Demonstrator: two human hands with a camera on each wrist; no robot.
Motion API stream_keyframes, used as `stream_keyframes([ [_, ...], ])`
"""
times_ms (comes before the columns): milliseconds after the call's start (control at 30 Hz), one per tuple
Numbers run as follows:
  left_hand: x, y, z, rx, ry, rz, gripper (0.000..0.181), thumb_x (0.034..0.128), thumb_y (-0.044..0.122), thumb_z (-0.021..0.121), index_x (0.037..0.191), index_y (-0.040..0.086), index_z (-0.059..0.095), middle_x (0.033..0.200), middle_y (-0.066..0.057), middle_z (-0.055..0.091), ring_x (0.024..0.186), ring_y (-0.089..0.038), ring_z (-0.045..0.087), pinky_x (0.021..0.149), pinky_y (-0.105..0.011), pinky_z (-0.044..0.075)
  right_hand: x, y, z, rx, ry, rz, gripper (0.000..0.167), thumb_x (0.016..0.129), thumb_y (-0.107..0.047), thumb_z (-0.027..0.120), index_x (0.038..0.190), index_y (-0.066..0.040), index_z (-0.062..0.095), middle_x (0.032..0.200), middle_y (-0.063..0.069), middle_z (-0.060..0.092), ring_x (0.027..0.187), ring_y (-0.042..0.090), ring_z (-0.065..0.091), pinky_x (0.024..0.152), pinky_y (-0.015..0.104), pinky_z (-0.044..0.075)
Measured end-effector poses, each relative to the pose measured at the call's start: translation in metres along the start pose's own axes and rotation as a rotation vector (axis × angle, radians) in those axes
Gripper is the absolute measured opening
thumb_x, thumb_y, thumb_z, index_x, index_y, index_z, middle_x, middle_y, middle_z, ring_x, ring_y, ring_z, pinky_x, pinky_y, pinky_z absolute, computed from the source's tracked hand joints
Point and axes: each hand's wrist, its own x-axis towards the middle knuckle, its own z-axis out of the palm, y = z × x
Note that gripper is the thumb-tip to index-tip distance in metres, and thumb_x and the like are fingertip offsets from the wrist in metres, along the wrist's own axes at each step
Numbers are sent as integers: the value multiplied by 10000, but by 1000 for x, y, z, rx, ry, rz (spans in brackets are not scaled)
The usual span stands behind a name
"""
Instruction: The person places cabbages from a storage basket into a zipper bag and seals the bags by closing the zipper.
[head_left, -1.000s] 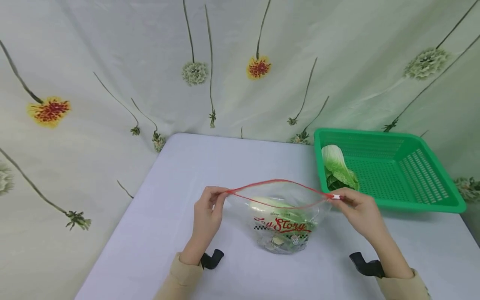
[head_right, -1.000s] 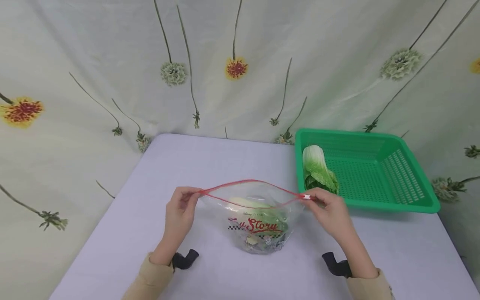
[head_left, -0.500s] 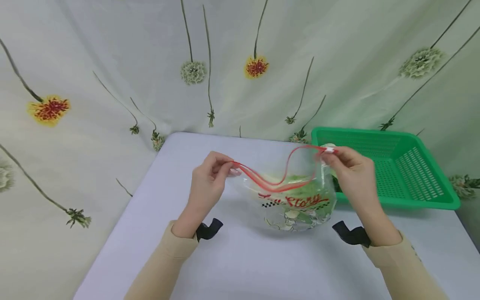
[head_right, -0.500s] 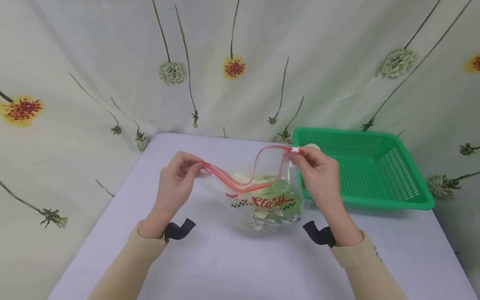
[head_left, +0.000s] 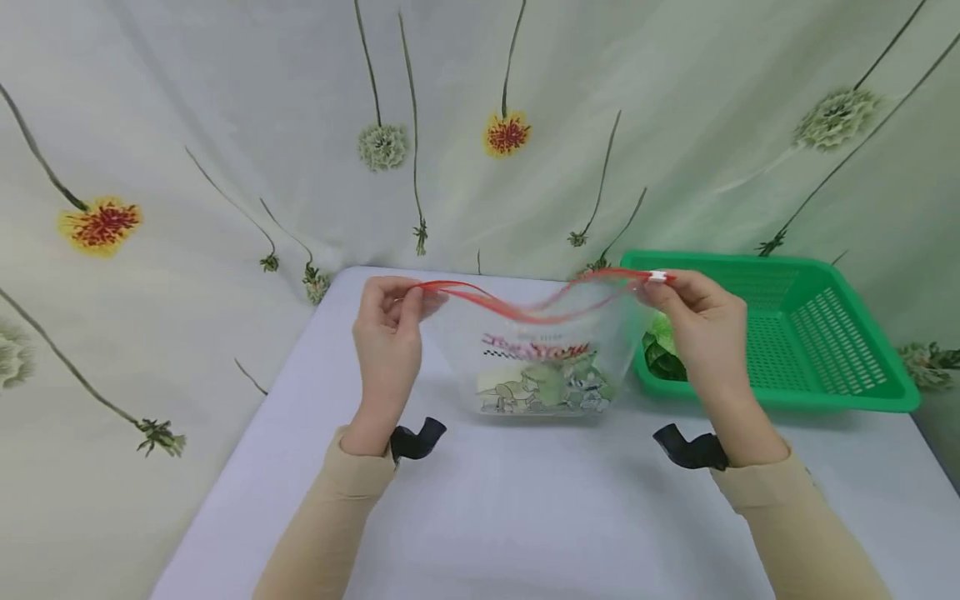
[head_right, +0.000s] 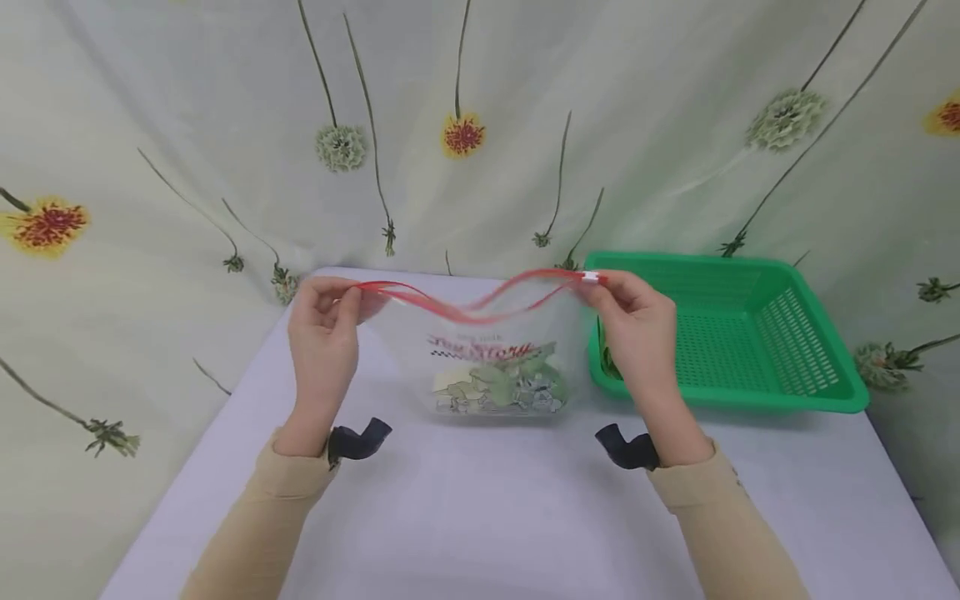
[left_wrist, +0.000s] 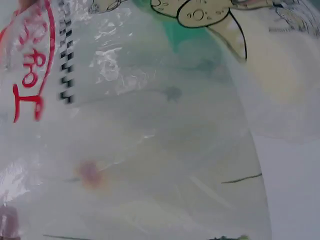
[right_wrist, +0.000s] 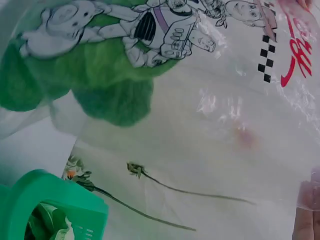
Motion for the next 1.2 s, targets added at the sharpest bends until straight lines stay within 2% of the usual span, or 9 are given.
stream_keyframes([
  [167, 3, -6, -1, -37, 23, -4, 192, 972, 14, 570, 1089, -131, 525, 972, -115, 642, 853, -32, 713, 834, -260, 584, 6, 5, -8, 58, 30, 33, 162, 885, -156, 735, 974, -21, 741, 854, -62, 767, 844, 67, 730, 864, 171, 544],
  [400, 3, -12, 2, -46, 20, 12, 199, 966, 12, 583, 1088, -139, 539, 979, -57, 647, 882, -43, 713, 843, -267, 582, 7, 15, -14, -28, 23, 65, 226, 885, -226, 737, 1024, -48, 753, 874, -106, 765, 877, 29, 720, 868, 143, 533],
  [467, -2, -17, 3, -38, -9, 17, 188, 961, -6, 584, 1089, -137, 546, 987, -125, 659, 891, -26, 708, 849, -261, 579, 5, 20, -17, -57, 21, 95, 252, 890, -251, 732, 1056, -62, 751, 890, -124, 763, 907, 15, 713, 863, 130, 527],
  [600, -17, -30, 3, 75, -121, 45, 161, 943, -20, 607, 1084, -93, 581, 1010, -218, 693, 862, -39, 705, 741, -145, 554, -5, 39, -24, -272, -10, 168, 267, 929, -255, 695, 1114, -67, 733, 845, -275, 700, 896, -45, 655, 716, 125, 510],
  [700, -32, -37, 0, 171, -200, 23, 144, 926, -36, 624, 1065, -57, 595, 984, -189, 719, 830, -154, 720, 692, -101, 524, -16, 52, -30, -412, -51, 207, 292, 947, -235, 673, 1143, -23, 712, 815, -335, 644, 863, -88, 600, 655, 132, 483],
  [833, -47, -40, -4, 256, -238, 8, 133, 907, -58, 640, 1032, -27, 604, 939, -152, 726, 793, -224, 721, 694, -98, 527, -30, 58, -41, -461, -105, 225, 315, 949, -223, 670, 1144, 23, 700, 825, -323, 656, 836, -118, 590, 682, 122, 506],
  [933, -49, -38, -5, 278, -239, 100, 142, 892, -65, 655, 1021, -21, 616, 925, -130, 723, 775, -204, 718, 670, -93, 513, -34, 56, -45, -511, -99, 159, 254, 943, -179, 675, 1102, 15, 714, 844, -298, 655, 808, -148, 580, 660, 104, 501],
  [1067, -41, -32, -3, 270, -234, 254, 169, 878, -87, 661, 1032, -26, 632, 929, -116, 716, 808, -225, 718, 765, -130, 549, -33, 46, -44, -576, -71, -59, 181, 915, -63, 686, 1088, -22, 720, 971, -42, 736, 851, -205, 567, 689, 44, 486],
  [1200, -31, -25, -2, 282, -282, 312, 210, 874, -78, 666, 1068, 4, 662, 986, -95, 718, 875, -198, 707, 850, -146, 538, -31, 35, -40, -644, -114, -258, 300, 869, 62, 677, 1138, -66, 715, 1100, 121, 724, 938, -197, 518, 721, 2, 417],
])
